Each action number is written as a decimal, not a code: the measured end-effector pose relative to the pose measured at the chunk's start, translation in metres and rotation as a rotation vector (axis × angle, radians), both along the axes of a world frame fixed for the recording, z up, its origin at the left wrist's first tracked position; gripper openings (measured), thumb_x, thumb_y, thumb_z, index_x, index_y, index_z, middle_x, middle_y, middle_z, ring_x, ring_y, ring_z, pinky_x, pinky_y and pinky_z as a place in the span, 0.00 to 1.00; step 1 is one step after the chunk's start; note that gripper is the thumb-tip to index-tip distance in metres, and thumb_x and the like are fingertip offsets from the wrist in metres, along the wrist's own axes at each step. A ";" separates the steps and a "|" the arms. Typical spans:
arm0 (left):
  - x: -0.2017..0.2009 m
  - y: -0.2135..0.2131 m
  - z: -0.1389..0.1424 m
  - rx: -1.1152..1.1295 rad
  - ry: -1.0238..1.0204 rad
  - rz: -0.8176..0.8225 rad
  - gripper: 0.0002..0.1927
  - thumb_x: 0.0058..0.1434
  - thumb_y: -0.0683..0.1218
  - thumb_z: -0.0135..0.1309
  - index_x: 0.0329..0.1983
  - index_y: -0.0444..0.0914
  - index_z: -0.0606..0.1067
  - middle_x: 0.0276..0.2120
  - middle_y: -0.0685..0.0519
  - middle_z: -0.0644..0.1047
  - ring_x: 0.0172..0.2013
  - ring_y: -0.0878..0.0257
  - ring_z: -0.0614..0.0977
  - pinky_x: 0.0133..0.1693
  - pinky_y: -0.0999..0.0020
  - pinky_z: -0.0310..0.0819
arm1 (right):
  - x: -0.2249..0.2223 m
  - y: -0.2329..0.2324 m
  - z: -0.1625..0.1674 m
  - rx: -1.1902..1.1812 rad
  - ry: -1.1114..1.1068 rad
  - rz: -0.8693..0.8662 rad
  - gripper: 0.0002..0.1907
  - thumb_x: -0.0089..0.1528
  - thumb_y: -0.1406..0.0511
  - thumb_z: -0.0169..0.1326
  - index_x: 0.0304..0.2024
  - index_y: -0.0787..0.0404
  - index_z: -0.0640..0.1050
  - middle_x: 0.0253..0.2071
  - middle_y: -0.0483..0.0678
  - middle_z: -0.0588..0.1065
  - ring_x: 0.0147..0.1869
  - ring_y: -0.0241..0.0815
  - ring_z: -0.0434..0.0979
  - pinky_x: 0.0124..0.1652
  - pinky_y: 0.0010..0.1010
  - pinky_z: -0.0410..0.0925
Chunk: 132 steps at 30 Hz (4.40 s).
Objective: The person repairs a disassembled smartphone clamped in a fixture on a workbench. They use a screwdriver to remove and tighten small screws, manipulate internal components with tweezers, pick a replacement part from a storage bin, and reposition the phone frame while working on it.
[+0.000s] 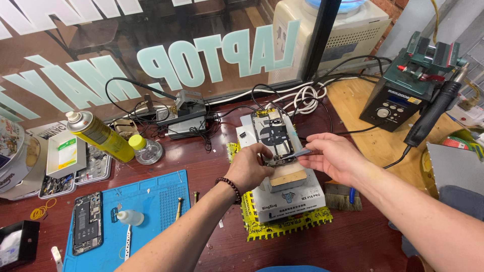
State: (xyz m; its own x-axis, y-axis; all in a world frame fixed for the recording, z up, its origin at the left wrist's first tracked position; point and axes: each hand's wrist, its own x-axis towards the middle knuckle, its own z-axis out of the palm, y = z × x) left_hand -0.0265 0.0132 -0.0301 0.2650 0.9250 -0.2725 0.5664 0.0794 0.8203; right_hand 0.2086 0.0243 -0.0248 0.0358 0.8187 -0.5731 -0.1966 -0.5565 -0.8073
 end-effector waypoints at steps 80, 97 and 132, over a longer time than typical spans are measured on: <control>-0.141 -0.078 -0.121 -0.238 0.577 0.488 0.15 0.61 0.51 0.57 0.47 0.40 0.82 0.45 0.39 0.82 0.49 0.44 0.83 0.53 0.52 0.77 | -0.047 -0.005 0.047 0.370 -0.544 0.543 0.15 0.62 0.66 0.55 0.51 0.62 0.81 0.35 0.45 0.81 0.36 0.33 0.80 0.35 0.27 0.77; -0.114 -0.069 -0.084 0.067 0.224 0.596 0.10 0.57 0.45 0.64 0.35 0.35 0.76 0.29 0.47 0.82 0.31 0.55 0.83 0.38 0.61 0.77 | -0.040 -0.017 0.038 0.400 -0.584 0.481 0.14 0.62 0.63 0.57 0.47 0.62 0.83 0.29 0.46 0.81 0.32 0.32 0.80 0.32 0.27 0.75; -0.011 -0.015 -0.022 0.020 -0.230 0.169 0.17 0.55 0.41 0.63 0.49 0.38 0.79 0.31 0.53 0.81 0.27 0.67 0.81 0.29 0.69 0.78 | -0.064 -0.022 0.061 0.689 -0.863 0.499 0.14 0.61 0.65 0.53 0.49 0.61 0.75 0.34 0.49 0.83 0.37 0.40 0.88 0.38 0.31 0.77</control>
State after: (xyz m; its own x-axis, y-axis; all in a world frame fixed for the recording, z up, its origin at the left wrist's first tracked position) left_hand -0.0378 -0.0016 -0.0518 0.1596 0.9658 -0.2043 0.3453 0.1392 0.9281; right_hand 0.1443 0.0025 0.0358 -0.2158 0.9754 0.0453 0.6661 0.1810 -0.7236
